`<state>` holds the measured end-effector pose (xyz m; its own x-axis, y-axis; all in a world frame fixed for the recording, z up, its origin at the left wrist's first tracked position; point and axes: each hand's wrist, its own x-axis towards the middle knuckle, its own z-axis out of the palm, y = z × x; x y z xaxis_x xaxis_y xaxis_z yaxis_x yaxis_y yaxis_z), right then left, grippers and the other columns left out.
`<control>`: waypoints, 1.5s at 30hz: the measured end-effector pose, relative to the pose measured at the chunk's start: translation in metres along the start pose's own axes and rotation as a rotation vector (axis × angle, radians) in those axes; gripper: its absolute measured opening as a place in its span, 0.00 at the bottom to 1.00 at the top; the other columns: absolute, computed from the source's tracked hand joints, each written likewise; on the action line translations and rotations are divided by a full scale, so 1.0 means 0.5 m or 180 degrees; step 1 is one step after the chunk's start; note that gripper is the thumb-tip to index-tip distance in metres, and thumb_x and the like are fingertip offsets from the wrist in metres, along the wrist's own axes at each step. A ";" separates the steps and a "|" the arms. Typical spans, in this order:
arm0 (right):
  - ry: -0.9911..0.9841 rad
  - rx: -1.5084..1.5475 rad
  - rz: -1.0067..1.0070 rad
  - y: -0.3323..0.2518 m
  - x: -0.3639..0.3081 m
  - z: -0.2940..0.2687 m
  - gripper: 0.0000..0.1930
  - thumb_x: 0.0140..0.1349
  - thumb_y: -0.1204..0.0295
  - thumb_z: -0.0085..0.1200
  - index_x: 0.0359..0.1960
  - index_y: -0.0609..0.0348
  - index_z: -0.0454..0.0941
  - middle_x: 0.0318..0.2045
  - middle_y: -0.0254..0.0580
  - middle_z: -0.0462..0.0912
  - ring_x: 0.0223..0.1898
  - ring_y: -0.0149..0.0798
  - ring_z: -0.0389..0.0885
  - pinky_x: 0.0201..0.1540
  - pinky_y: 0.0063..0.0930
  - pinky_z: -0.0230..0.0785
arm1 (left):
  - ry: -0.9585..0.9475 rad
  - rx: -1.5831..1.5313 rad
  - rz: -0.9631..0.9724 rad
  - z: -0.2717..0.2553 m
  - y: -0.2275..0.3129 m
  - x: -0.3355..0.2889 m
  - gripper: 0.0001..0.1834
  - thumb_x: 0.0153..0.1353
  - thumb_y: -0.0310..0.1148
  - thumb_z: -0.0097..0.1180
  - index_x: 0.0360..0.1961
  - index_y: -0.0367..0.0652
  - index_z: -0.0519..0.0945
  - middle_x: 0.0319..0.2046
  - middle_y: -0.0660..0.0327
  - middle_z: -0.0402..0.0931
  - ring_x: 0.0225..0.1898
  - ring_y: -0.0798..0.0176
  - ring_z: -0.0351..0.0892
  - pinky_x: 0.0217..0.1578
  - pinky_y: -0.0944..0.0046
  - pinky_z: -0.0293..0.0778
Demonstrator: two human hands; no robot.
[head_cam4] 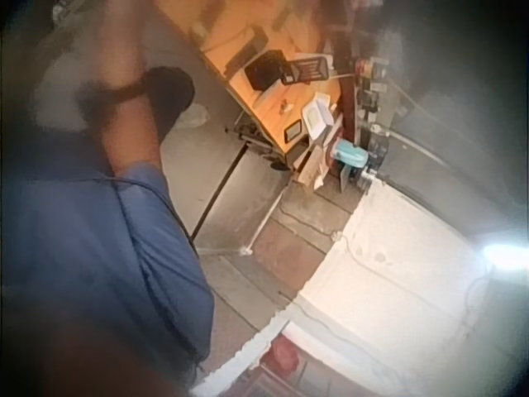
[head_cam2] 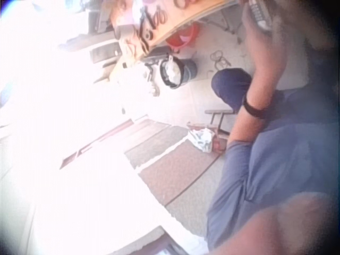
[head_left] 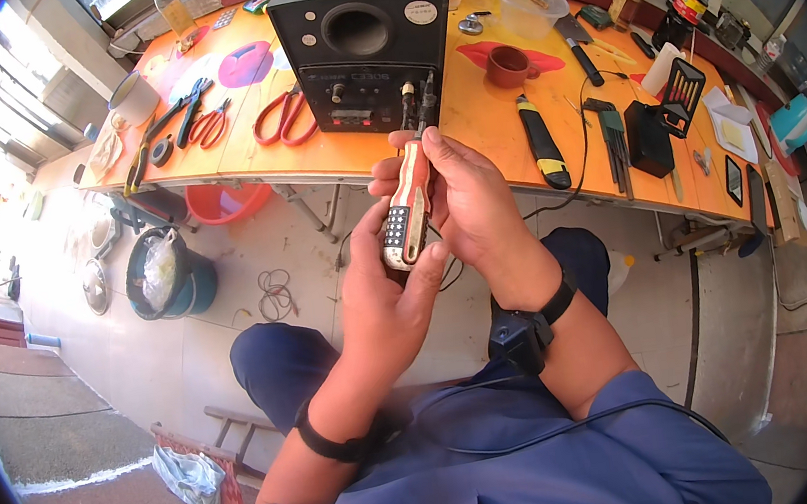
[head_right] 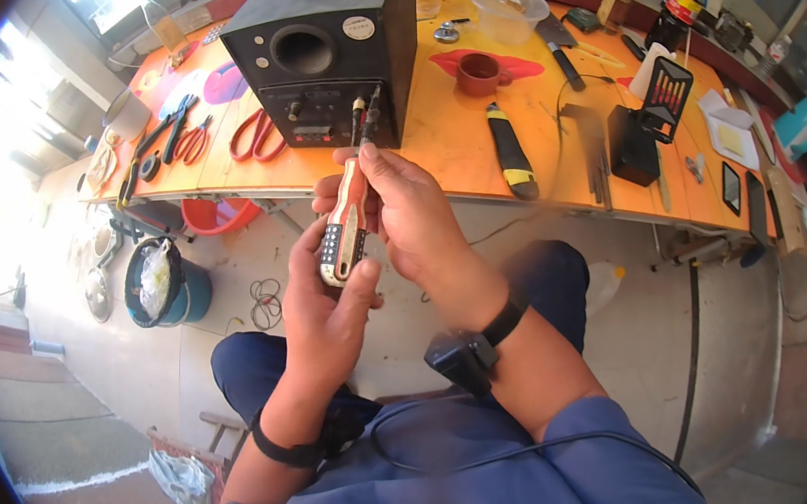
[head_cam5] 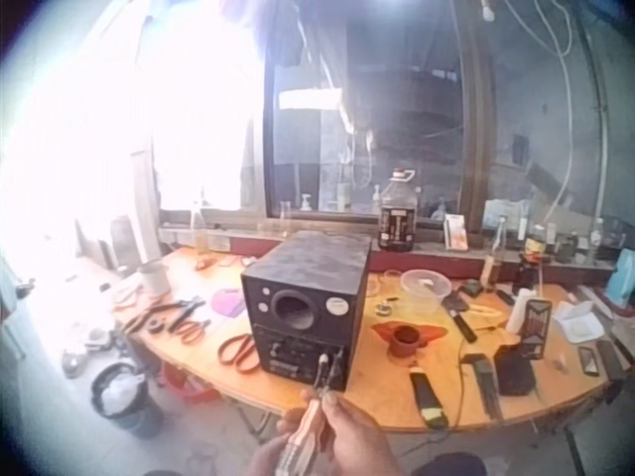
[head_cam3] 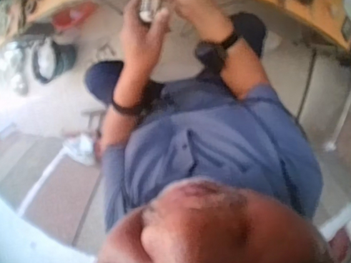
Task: The person uses a soldering iron to work on the internal components of a black electronic device. They open the device's front panel, apply the soldering iron to wires and connectors, and then close the panel.
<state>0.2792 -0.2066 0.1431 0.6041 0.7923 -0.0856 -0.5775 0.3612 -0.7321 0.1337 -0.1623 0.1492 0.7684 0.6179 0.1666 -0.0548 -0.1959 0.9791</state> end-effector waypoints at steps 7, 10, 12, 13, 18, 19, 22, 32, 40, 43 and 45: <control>-0.0065 0.0281 0.0030 0.006 -0.003 0.002 0.23 0.79 0.56 0.40 0.58 0.66 0.73 0.45 0.57 0.85 0.46 0.49 0.87 0.50 0.39 0.82 | -0.0035 0.0788 0.0411 -0.011 0.005 0.027 0.27 0.71 0.37 0.57 0.65 0.38 0.65 0.37 0.56 0.80 0.28 0.65 0.83 0.26 0.70 0.75; -0.0212 0.0278 -0.0006 0.002 0.001 0.003 0.23 0.79 0.56 0.40 0.59 0.65 0.72 0.45 0.57 0.85 0.46 0.49 0.87 0.50 0.39 0.82 | 0.0171 0.1345 0.0846 -0.001 0.017 0.027 0.27 0.70 0.37 0.58 0.65 0.38 0.66 0.39 0.56 0.80 0.30 0.64 0.83 0.27 0.68 0.76; -0.0236 0.0375 0.0063 -0.003 0.000 -0.002 0.23 0.80 0.57 0.40 0.60 0.65 0.71 0.45 0.57 0.85 0.46 0.49 0.87 0.50 0.40 0.82 | -0.0116 -0.0108 -0.0318 0.001 0.029 0.016 0.26 0.72 0.38 0.56 0.65 0.39 0.66 0.38 0.56 0.80 0.30 0.63 0.83 0.26 0.68 0.74; -0.0273 0.0301 0.0042 -0.006 -0.003 -0.005 0.23 0.79 0.57 0.40 0.59 0.65 0.72 0.45 0.56 0.85 0.45 0.47 0.87 0.49 0.38 0.82 | -0.0318 -0.0836 -0.0690 -0.001 0.031 0.020 0.25 0.72 0.40 0.54 0.65 0.39 0.66 0.37 0.57 0.80 0.29 0.64 0.81 0.25 0.69 0.73; -0.0269 -0.1575 -0.0104 -0.057 0.001 -0.037 0.23 0.77 0.54 0.46 0.56 0.64 0.77 0.42 0.47 0.86 0.43 0.38 0.86 0.46 0.31 0.80 | -0.0551 -0.2924 -0.1691 0.001 0.022 0.042 0.15 0.76 0.41 0.47 0.53 0.42 0.71 0.34 0.59 0.77 0.21 0.68 0.72 0.19 0.70 0.63; 0.0094 -0.2155 -0.0207 -0.085 0.007 -0.046 0.22 0.74 0.55 0.53 0.53 0.63 0.79 0.40 0.41 0.87 0.42 0.32 0.85 0.44 0.27 0.78 | -0.0557 -0.3084 -0.1816 0.003 0.017 0.045 0.14 0.77 0.43 0.45 0.49 0.42 0.71 0.33 0.60 0.77 0.21 0.68 0.69 0.18 0.70 0.61; 0.0804 -0.3448 -0.2193 -0.168 0.052 -0.056 0.21 0.69 0.53 0.59 0.51 0.58 0.80 0.38 0.40 0.87 0.37 0.35 0.84 0.44 0.29 0.75 | -0.0587 -0.3830 -0.2054 0.007 0.007 0.052 0.17 0.77 0.46 0.42 0.50 0.43 0.72 0.33 0.60 0.77 0.21 0.68 0.69 0.17 0.70 0.61; -0.0396 -0.5437 -0.3863 -0.268 0.222 -0.033 0.23 0.68 0.52 0.58 0.61 0.45 0.77 0.64 0.41 0.77 0.69 0.50 0.68 0.70 0.41 0.64 | -0.0468 -0.3735 -0.1765 -0.010 0.006 0.065 0.17 0.76 0.43 0.46 0.52 0.39 0.74 0.36 0.56 0.78 0.22 0.71 0.69 0.18 0.74 0.62; -0.0139 -0.5353 -0.4041 -0.251 0.220 -0.025 0.20 0.70 0.54 0.56 0.58 0.48 0.79 0.60 0.43 0.80 0.65 0.51 0.73 0.68 0.42 0.66 | -0.0267 -0.3404 -0.1546 -0.034 0.011 0.078 0.19 0.75 0.41 0.47 0.54 0.35 0.75 0.34 0.55 0.79 0.22 0.73 0.68 0.18 0.75 0.61; -0.0150 -0.5389 -0.4093 -0.253 0.221 -0.024 0.20 0.70 0.54 0.56 0.57 0.49 0.80 0.60 0.44 0.81 0.65 0.51 0.74 0.67 0.42 0.66 | -0.0206 -0.3168 -0.1547 -0.027 0.016 0.075 0.19 0.74 0.39 0.49 0.56 0.35 0.74 0.34 0.56 0.79 0.23 0.72 0.70 0.19 0.73 0.62; -0.0172 -0.5406 -0.4102 -0.254 0.221 -0.024 0.20 0.70 0.54 0.56 0.57 0.49 0.80 0.59 0.44 0.81 0.65 0.51 0.74 0.67 0.42 0.66 | -0.0236 -0.2613 -0.1419 -0.019 0.016 0.070 0.19 0.73 0.38 0.52 0.57 0.35 0.74 0.34 0.55 0.80 0.24 0.70 0.73 0.21 0.70 0.68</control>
<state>0.4261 -0.1710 0.2185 0.1260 0.5478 0.8271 0.9919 -0.0821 -0.0967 0.1542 -0.1352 0.1641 0.8640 0.4509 -0.2242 -0.1566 0.6638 0.7313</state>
